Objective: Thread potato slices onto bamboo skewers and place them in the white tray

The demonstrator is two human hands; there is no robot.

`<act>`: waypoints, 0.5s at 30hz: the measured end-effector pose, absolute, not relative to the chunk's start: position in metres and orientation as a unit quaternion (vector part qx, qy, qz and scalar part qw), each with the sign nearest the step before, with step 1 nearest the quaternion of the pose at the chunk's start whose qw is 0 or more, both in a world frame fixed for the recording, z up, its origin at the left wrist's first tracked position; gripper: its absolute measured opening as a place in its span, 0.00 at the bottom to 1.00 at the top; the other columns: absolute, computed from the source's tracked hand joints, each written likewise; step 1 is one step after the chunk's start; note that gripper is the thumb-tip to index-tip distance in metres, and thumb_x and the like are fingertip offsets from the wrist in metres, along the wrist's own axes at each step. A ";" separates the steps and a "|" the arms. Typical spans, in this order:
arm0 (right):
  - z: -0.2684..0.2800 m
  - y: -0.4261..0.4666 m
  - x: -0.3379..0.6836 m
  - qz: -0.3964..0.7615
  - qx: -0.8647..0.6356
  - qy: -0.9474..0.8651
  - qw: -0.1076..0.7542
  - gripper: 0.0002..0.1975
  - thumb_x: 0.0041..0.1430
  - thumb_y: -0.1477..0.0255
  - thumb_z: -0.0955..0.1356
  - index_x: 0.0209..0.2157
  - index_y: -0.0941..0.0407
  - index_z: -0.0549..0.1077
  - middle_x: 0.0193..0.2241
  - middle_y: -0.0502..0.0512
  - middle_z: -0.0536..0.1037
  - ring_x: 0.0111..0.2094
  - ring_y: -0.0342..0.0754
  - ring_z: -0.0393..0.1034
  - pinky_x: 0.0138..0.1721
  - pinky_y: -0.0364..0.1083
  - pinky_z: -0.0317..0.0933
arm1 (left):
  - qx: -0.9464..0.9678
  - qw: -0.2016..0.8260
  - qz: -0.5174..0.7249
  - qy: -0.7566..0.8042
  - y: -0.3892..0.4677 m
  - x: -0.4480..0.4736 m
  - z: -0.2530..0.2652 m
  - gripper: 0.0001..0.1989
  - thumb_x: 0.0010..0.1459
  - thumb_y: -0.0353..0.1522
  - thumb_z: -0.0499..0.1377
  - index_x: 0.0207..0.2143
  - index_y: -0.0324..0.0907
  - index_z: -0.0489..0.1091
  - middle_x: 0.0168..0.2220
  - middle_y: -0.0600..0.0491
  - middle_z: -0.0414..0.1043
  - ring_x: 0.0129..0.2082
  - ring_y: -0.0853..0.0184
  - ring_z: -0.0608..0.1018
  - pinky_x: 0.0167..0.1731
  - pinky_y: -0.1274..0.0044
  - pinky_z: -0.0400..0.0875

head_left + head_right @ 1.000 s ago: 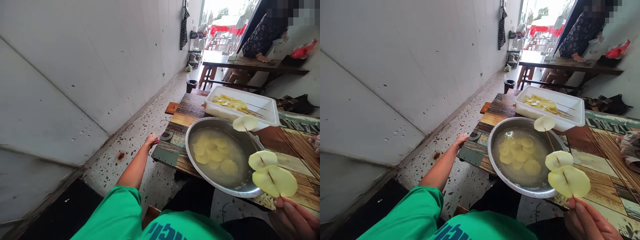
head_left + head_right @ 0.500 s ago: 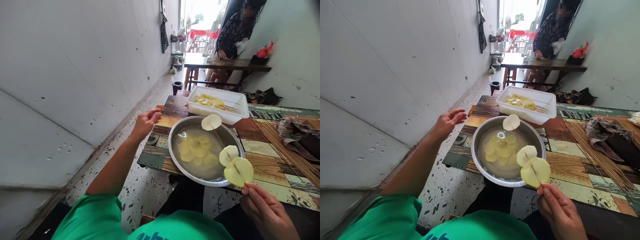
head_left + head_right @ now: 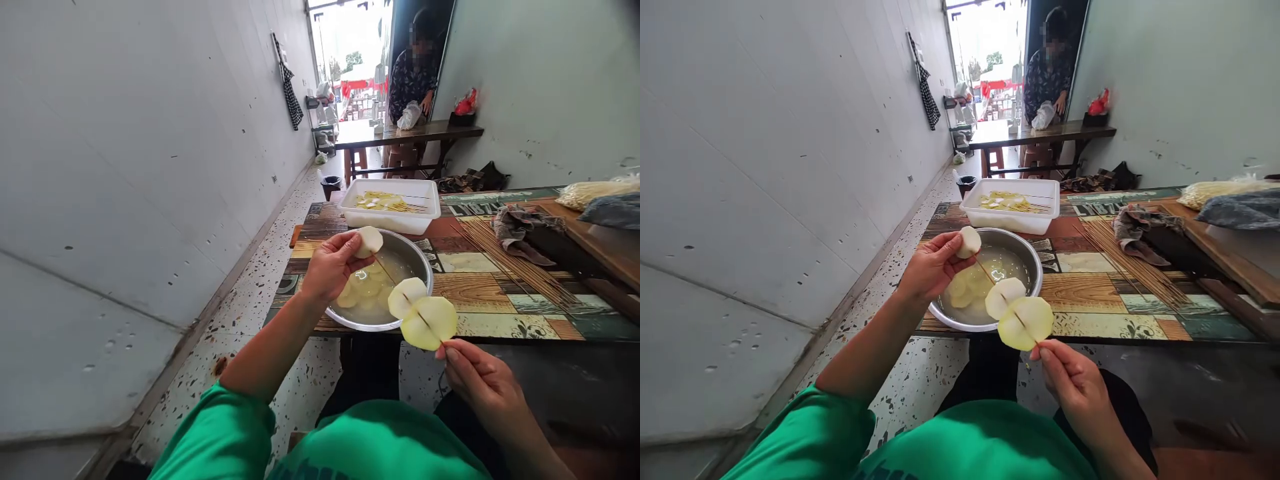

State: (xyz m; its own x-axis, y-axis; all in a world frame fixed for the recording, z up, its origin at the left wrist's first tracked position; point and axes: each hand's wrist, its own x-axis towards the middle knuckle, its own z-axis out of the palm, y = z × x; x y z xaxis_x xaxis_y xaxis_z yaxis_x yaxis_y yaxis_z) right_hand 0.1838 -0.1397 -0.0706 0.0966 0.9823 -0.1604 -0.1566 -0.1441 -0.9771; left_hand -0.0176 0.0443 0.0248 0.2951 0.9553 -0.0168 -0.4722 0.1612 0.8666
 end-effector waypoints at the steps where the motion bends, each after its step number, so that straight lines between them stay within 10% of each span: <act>1: -0.070 -0.140 0.184 0.535 -0.530 -0.403 0.520 0.15 0.60 0.58 0.68 0.35 0.56 0.74 0.17 0.42 0.50 0.17 0.38 0.43 0.19 0.41 0.37 | 0.400 0.692 0.519 0.302 0.043 -0.016 0.025 0.12 0.48 0.32 0.68 0.35 0.37 0.73 0.33 0.51 0.77 0.35 0.64 0.80 0.43 0.66 0.76; 15: -0.077 -0.139 0.187 0.443 -0.588 -0.424 0.528 0.14 0.58 0.59 0.69 0.35 0.56 0.75 0.18 0.46 0.61 0.18 0.40 0.50 0.19 0.41 0.43 | 0.417 0.708 0.494 0.284 0.028 -0.004 0.023 0.17 0.41 0.35 0.72 0.30 0.36 0.70 0.29 0.52 0.77 0.31 0.64 0.80 0.38 0.68 0.78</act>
